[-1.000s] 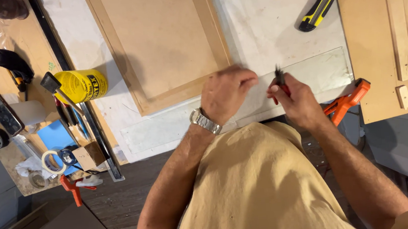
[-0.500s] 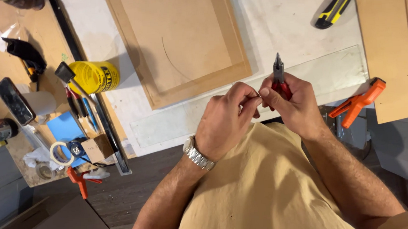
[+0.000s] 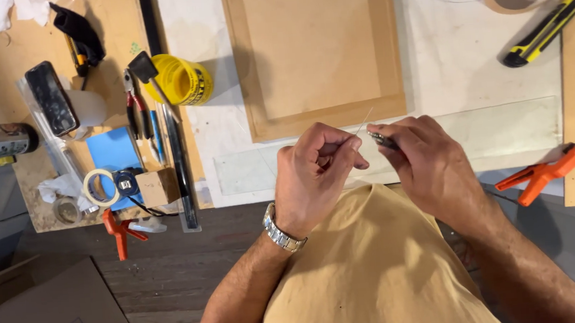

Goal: Cutting a length of wire from a spool using pliers on a workbench

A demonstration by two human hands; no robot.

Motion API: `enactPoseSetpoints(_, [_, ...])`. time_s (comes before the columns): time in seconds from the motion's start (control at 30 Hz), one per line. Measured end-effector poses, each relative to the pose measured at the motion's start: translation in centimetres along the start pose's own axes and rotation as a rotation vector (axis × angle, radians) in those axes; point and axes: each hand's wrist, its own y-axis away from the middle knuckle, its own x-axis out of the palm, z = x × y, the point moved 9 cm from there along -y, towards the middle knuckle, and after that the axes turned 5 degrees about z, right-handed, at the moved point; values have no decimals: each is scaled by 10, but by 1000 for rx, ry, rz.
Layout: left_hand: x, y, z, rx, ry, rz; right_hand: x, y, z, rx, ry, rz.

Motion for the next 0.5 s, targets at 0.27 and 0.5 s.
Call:
enactPoseSetpoints(0.27, [-29,11,7,8,149,-58,19,-8,34,-77,169,3])
enactPoseSetpoints(0.5, [-49,15,10,25,214,-61,36,-13,42,-137,274,35])
